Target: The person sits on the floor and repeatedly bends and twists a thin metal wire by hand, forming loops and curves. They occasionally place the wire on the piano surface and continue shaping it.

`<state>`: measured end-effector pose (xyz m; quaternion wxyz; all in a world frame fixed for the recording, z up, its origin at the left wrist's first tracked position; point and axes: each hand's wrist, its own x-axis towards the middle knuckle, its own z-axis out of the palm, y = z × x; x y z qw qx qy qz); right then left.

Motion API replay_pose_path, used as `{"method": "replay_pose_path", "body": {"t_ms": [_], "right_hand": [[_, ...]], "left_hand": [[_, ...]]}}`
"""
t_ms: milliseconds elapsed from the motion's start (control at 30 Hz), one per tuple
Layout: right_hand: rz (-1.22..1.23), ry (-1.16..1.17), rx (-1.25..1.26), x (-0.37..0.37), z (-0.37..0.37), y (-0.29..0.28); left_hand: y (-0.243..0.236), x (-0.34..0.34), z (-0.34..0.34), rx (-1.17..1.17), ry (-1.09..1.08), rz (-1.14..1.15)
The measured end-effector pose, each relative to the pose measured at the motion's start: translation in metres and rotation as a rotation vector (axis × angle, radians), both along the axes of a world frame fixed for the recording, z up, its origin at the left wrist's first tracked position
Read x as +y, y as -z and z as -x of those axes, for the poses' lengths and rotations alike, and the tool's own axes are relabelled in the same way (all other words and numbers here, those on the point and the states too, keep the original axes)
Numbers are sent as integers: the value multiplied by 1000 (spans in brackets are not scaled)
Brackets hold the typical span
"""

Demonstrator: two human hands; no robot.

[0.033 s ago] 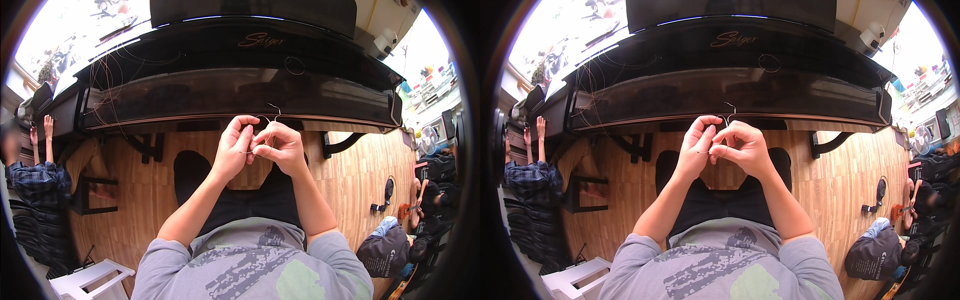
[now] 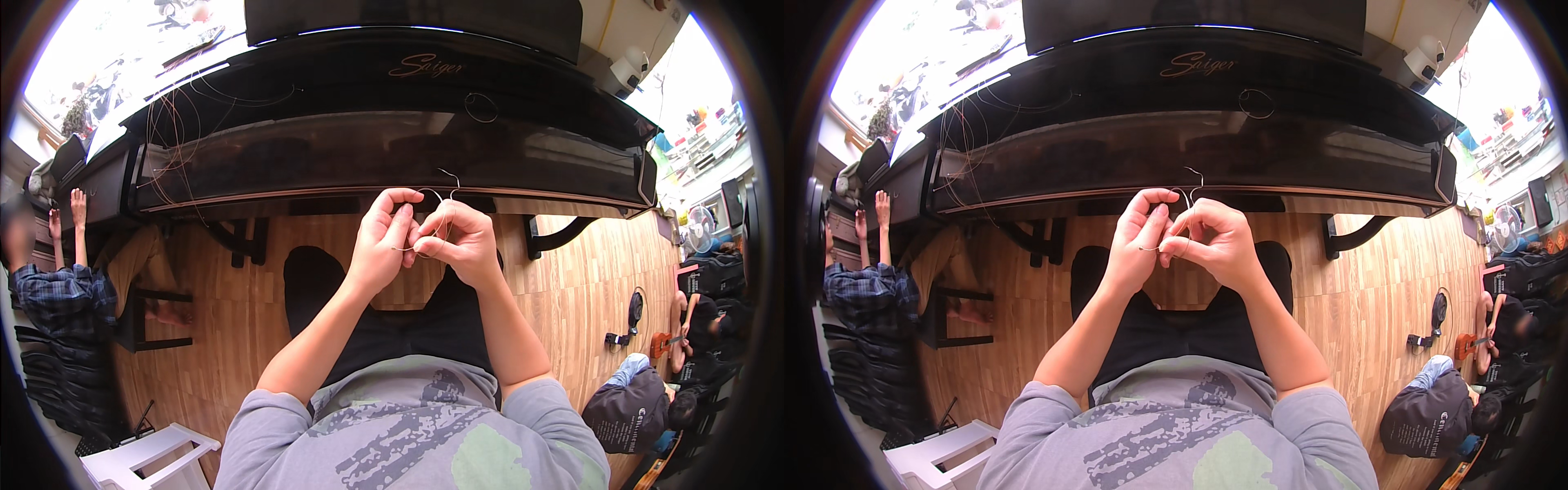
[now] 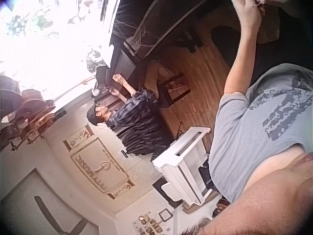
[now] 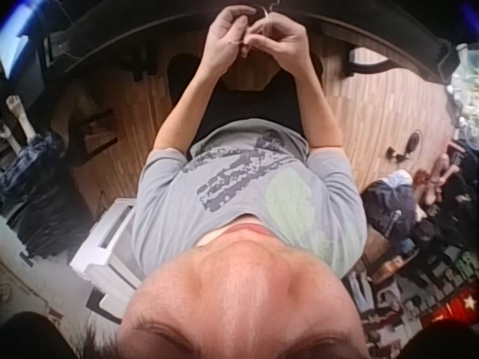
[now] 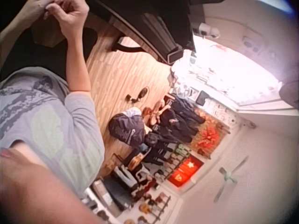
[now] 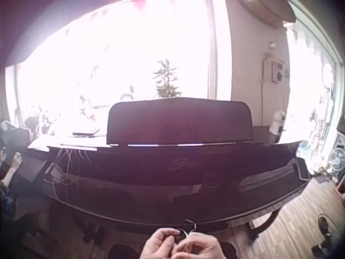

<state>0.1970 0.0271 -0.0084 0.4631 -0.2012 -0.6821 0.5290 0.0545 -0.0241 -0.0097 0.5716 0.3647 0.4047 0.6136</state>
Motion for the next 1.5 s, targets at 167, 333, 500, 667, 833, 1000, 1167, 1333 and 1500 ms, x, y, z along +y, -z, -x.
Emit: {"method": "replay_pose_path", "body": {"t_ms": [167, 333, 500, 667, 833, 1000, 1167, 1333, 1500], "right_hand": [[-44, 51, -68, 2, -3, 5], [-14, 57, -108, 1, -3, 4], [141, 138, 32, -1, -5, -2], [199, -42, 151, 0, -21, -16], [255, -66, 39, -9, -17, -30], [376, -72, 113, -6, -17, -26], [367, -82, 112, -3, -16, -24], [367, -111, 113, -5, -15, -26], [373, -137, 148, -4, -16, -26]], "left_hand": [[2, 0, -1, 26, -1, -14], [1, 1, -1, 28, -14, -28], [-2, 1, 5, 80, -77, -62], [-9, -1, 17, 611, -268, -164], [-12, -1, 20, 753, -315, -192], [-15, -5, 19, 909, -390, -284], [-30, -11, 20, 1304, -441, -624], [-30, -6, 23, 1204, -271, -652], [-26, -5, 23, 815, -196, -493]]}}
